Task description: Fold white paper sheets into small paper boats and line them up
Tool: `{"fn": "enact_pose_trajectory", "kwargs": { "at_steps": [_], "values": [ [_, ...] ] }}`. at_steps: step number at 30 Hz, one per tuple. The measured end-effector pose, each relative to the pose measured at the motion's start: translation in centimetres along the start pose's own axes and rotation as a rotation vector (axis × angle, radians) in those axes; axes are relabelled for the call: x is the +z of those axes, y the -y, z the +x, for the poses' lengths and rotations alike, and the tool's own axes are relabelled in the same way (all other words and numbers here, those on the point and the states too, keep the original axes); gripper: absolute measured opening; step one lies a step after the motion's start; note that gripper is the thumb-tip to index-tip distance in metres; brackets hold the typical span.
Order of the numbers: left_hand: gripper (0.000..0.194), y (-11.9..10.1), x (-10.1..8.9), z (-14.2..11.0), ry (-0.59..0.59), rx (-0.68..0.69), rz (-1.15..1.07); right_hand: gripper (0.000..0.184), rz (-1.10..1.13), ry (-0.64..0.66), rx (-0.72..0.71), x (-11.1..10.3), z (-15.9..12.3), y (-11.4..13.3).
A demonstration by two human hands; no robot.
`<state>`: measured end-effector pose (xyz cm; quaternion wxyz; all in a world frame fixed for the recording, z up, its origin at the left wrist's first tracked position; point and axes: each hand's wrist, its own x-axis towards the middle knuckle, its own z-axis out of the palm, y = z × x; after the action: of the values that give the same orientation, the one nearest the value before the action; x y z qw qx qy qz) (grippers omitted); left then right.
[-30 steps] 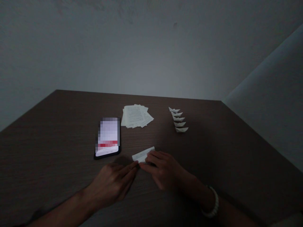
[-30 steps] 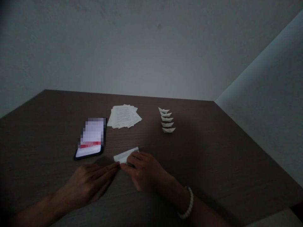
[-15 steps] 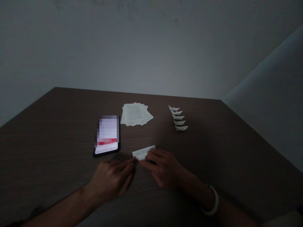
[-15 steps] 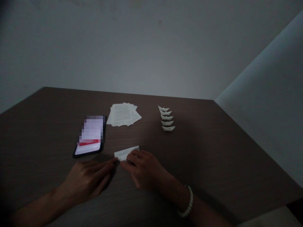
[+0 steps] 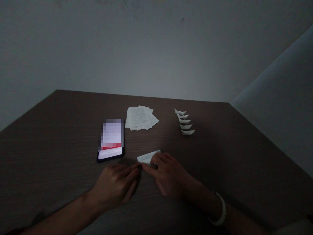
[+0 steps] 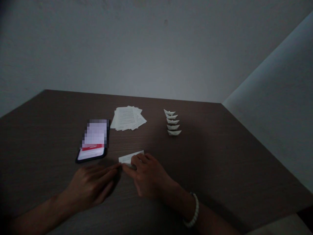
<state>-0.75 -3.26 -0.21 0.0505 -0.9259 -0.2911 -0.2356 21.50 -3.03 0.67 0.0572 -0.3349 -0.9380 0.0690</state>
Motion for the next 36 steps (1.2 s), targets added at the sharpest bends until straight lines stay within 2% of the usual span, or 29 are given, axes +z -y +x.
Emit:
{"fn": "enact_pose_trajectory", "kwargs": {
  "at_steps": [12, 18, 22, 25, 29, 36],
  "values": [
    [0.025, -0.07, -0.1, -0.13, 0.013, 0.024, 0.054, 0.046, 0.014, -0.049, -0.012, 0.35, -0.25, -0.1],
    [0.027, -0.2, -0.3, 0.19, 0.006, 0.092, 0.026, 0.052, 0.055, -0.054, 0.008, 0.68, -0.44, -0.12],
    [0.03, -0.11, -0.24, 0.12, 0.03, 0.129, 0.002, 0.053, 0.136, -0.066, 0.023, 0.26, -0.51, -0.04],
    [0.032, -0.03, -0.03, -0.06, 0.056, 0.156, -0.019, 0.043, 0.222, -0.097, 0.034, -0.04, -0.6, 0.06],
    [0.032, -0.05, 0.18, -0.07, 0.068, 0.13, -0.044, 0.03, 0.25, -0.121, 0.042, -0.04, -0.75, 0.09],
    [0.035, -0.22, 0.27, 0.05, 0.076, 0.078, -0.017, 0.031, 0.223, -0.119, 0.015, -0.23, -0.79, 0.13]
  ]
}}
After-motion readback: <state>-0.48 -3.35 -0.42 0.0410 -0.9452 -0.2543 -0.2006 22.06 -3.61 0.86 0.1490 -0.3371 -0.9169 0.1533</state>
